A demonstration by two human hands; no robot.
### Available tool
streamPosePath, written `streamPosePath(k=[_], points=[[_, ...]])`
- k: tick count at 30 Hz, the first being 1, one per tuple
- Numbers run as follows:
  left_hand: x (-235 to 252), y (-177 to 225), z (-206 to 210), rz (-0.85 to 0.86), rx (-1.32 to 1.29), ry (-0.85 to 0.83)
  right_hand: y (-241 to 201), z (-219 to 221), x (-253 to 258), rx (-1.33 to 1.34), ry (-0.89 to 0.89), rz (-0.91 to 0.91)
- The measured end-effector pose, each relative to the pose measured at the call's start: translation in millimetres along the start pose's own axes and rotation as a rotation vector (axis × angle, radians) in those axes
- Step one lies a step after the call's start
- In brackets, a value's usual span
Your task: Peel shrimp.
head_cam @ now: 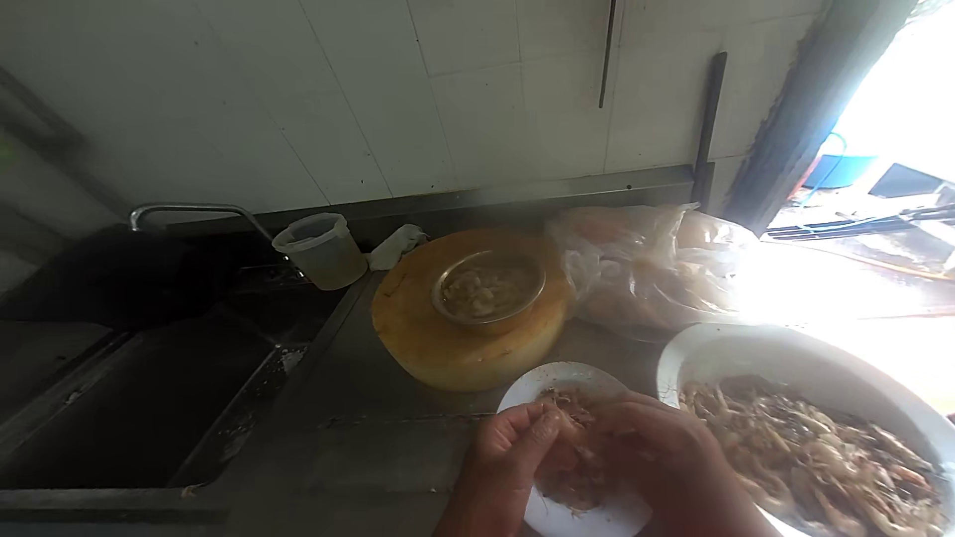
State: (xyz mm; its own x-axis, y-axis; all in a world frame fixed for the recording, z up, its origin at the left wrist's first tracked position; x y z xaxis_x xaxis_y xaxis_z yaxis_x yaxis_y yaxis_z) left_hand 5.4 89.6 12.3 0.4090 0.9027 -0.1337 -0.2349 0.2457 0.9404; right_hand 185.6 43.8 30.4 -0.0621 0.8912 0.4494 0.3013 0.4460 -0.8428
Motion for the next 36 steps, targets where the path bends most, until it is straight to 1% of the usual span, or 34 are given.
streamPosePath(k=[3, 7, 9, 11, 14, 17, 19, 21, 23, 26, 28, 31, 33, 36], points=[[1, 4, -3, 0.007, 0.033, -0.003, 2, -7, -3, 0.004, 0.044, 0.004], [0, -3, 12, -0.036, 0.067, -0.222, 5, -3, -3, 0.03, -0.006, 0.027], [1, -7, 15, -0.04, 0.025, -0.263, 5, 2, -3, 0.018, -0.044, 0.037], [2, -11, 13, -0.066, -0.053, -0.218, 3, 6, -4, -0.055, -0.063, 0.041], [1, -11, 9, -0.115, -0.14, -0.133, 3, 4, -7, -0.132, -0.004, 0.027], [0, -8, 2, -0.108, -0.195, -0.057, 5, -4, -8, -0.027, 0.068, 0.075], [0, -5, -1, -0.086, -0.212, -0.03, 9, -4, -8, 0.045, 0.073, 0.135], [0, -4, 0, -0.07, -0.209, -0.012, 11, 3, -8, 0.139, 0.012, 0.181], [-1, -6, 4, -0.049, -0.17, -0.002, 13, 12, -10, 0.193, -0.031, 0.18], [-3, -10, 8, 0.035, -0.048, 0.031, 16, 17, -10, 0.125, 0.045, 0.124], [-5, -9, 8, 0.083, -0.008, 0.029, 15, 14, -9, 0.089, 0.079, 0.095], [-5, -9, 5, 0.076, -0.011, -0.012, 11, 12, -9, 0.077, 0.058, 0.026], [-4, -9, 3, 0.063, -0.004, -0.051, 11, 13, -9, 0.127, 0.047, 0.01], [-3, -11, 6, 0.047, -0.057, -0.108, 14, 11, -9, 0.238, 0.103, 0.024]])
Point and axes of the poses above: each hand's wrist, its own x-axis towards the middle knuckle, its own z-axis out of the palm, y = z × x, the point moved 6 cm from there along x, towards the middle knuckle, and after that the axes turned 1 degree about z, right-handed, at the moved point
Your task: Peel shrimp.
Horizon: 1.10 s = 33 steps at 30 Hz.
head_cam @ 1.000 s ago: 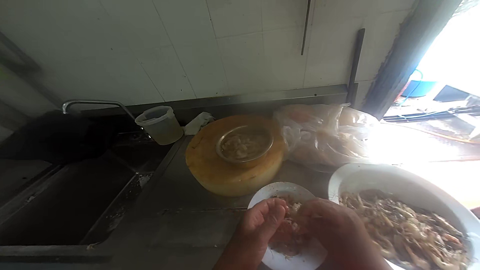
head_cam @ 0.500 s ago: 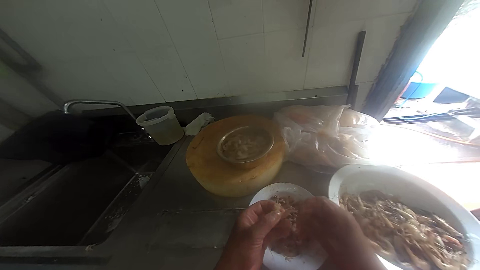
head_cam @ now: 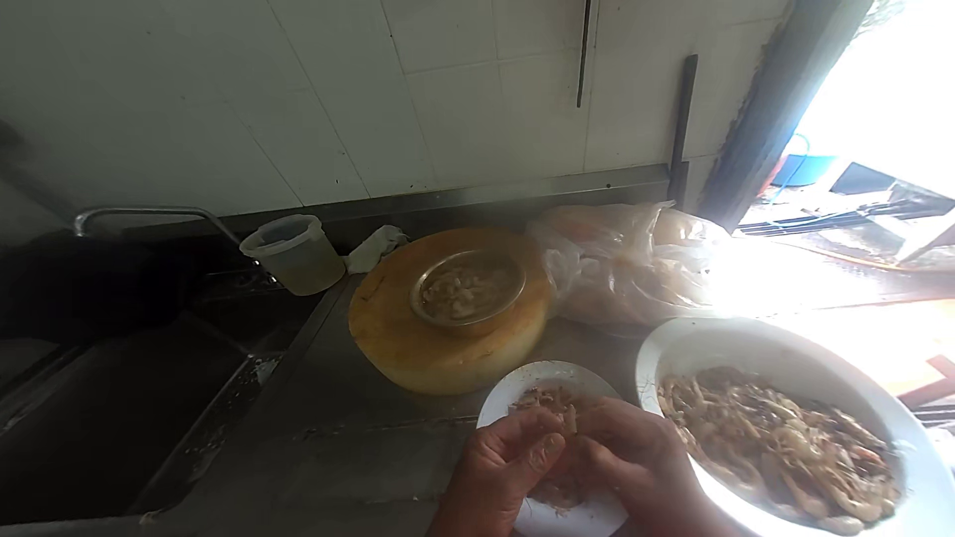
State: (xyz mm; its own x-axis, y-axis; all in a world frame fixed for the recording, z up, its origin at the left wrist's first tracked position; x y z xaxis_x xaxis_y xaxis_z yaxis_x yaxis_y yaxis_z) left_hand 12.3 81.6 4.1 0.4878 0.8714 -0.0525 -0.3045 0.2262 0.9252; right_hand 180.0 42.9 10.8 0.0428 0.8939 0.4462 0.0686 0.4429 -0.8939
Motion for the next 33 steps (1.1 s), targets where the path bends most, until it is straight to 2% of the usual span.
streamPosePath(k=[4, 7, 10, 14, 17, 20, 25, 27, 30, 33], points=[[1, 0, -2, -0.022, -0.051, 0.087, -1, -6, 2, 0.132, 0.056, 0.027], [1, 4, -3, -0.008, -0.014, 0.111, -6, -10, 3, -0.077, 0.021, -0.033], [0, 9, -2, 0.117, 0.222, 0.123, -10, -8, 3, -0.441, 0.005, -0.04], [-7, 14, 6, 0.347, 0.674, 0.143, -13, 4, 4, -0.512, 0.033, -0.076], [-9, 14, 11, 0.416, 0.779, 0.153, -15, 6, 4, -0.538, 0.077, -0.169], [-7, 10, 7, 0.397, 0.7, 0.128, -15, 6, 4, -0.477, 0.059, -0.184], [0, 11, -5, 0.255, 0.409, 0.159, -12, -8, 3, -0.15, 0.038, -0.122], [1, 12, -12, 0.226, 0.281, 0.147, -9, -14, 4, -0.277, 0.028, -0.072], [1, 11, -15, 0.211, 0.202, 0.135, -3, -10, 6, -0.533, -0.097, 0.006], [1, 11, -11, 0.241, 0.224, 0.123, -9, -3, 7, -0.569, -0.073, -0.09]])
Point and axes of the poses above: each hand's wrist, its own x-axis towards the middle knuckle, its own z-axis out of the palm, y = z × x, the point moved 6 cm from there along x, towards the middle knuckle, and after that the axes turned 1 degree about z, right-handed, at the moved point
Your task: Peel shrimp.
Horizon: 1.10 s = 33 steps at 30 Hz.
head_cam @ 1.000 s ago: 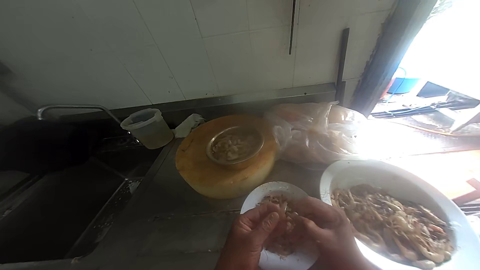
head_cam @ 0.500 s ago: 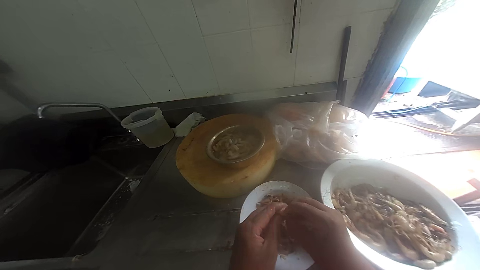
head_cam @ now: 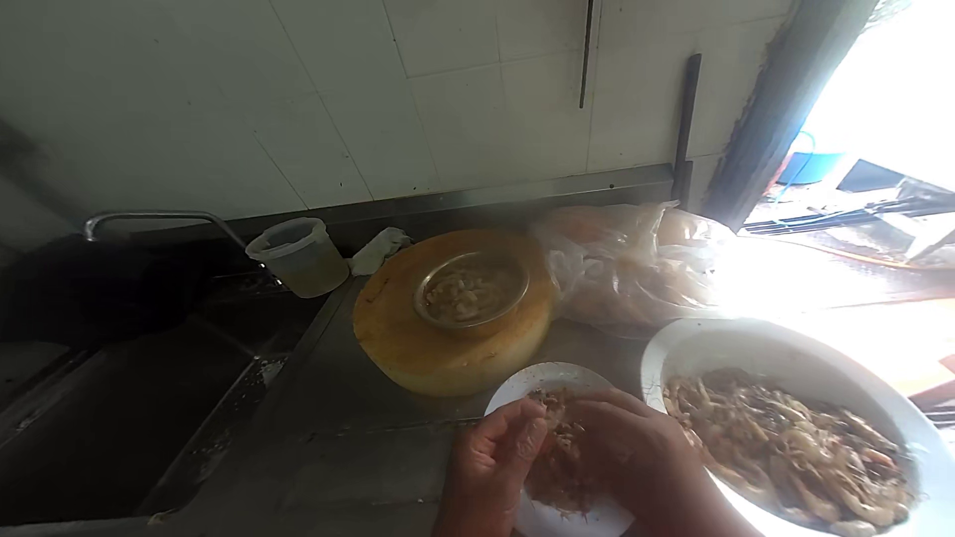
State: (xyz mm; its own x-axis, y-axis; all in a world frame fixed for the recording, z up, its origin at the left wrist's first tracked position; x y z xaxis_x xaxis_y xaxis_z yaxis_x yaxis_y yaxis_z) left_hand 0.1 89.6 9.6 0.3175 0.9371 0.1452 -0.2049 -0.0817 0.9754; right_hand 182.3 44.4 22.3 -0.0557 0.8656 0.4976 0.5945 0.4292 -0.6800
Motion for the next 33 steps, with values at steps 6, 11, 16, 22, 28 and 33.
streamPosePath(k=[6, 11, 16, 22, 28, 33], points=[[-4, 8, 6, 0.074, 0.122, -0.019, -13, 8, 3, 0.114, 0.05, -0.064], [-6, 7, 6, 0.073, 0.019, -0.006, -12, 4, 3, 0.286, 0.088, -0.055], [-7, 2, 7, 0.041, -0.04, 0.019, -1, -1, -2, 0.485, 0.076, 0.026], [-10, 4, 12, 0.013, 0.02, -0.043, -4, 9, -1, 0.415, -0.068, 0.02], [-11, 6, 12, 0.008, 0.022, -0.012, -2, 6, -4, 0.48, -0.024, -0.005], [-7, 8, 6, 0.018, 0.004, 0.012, 3, -3, -6, 0.479, 0.082, 0.033]])
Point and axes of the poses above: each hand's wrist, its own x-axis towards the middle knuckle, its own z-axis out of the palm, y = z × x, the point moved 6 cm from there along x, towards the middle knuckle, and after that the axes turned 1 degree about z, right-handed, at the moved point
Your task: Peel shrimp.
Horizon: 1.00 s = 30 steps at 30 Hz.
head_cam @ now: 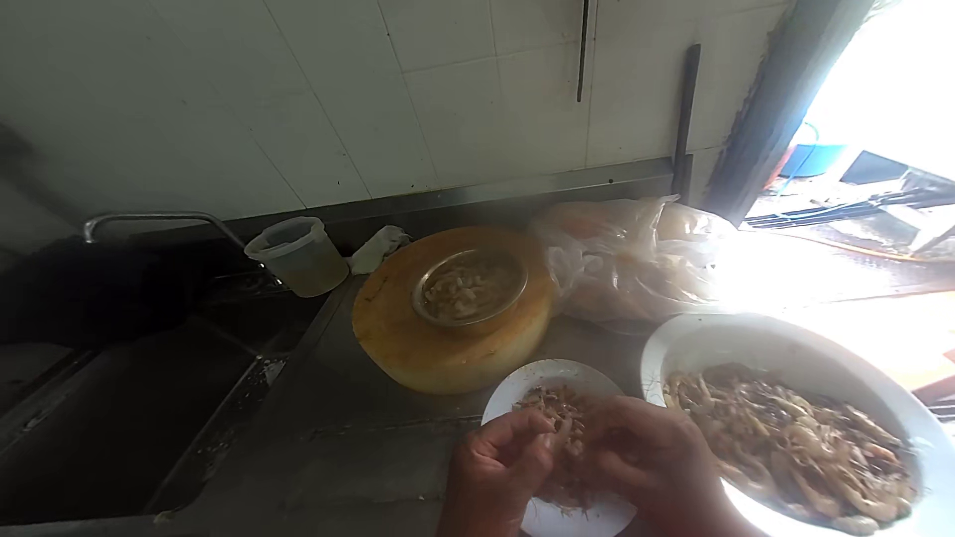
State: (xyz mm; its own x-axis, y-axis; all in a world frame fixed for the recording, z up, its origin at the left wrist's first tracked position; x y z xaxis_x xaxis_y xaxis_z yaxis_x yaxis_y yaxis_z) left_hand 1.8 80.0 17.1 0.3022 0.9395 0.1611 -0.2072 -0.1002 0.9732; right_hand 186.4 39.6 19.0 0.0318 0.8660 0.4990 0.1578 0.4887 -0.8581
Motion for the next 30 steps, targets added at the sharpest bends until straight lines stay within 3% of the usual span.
streamPosePath(k=[6, 12, 16, 18, 22, 25, 28, 30], points=[[1, 0, 3, -0.02, -0.029, -0.009, -7, 8, 2, -0.089, -0.071, -0.008], [-1, 3, 10, -0.02, -0.018, -0.022, -9, 3, 3, -0.137, 0.031, -0.087], [2, 6, 5, -0.011, -0.013, -0.04, -1, -8, -3, -0.295, 0.061, -0.009], [15, 18, -2, 0.044, 0.025, -0.033, 1, -7, -3, -0.451, -0.048, 0.075], [72, 63, -24, 0.161, 0.488, 0.137, 3, 10, -8, -0.722, -0.413, 0.132], [122, 83, -42, -0.019, 0.925, 0.162, 4, 23, -6, -0.842, -0.403, 0.067], [131, 83, -44, 0.038, 1.018, 0.16, -3, 20, 1, -0.846, -0.398, 0.061], [116, 77, -41, 0.151, 0.999, 0.154, -9, 15, 4, -0.771, -0.562, 0.08]])
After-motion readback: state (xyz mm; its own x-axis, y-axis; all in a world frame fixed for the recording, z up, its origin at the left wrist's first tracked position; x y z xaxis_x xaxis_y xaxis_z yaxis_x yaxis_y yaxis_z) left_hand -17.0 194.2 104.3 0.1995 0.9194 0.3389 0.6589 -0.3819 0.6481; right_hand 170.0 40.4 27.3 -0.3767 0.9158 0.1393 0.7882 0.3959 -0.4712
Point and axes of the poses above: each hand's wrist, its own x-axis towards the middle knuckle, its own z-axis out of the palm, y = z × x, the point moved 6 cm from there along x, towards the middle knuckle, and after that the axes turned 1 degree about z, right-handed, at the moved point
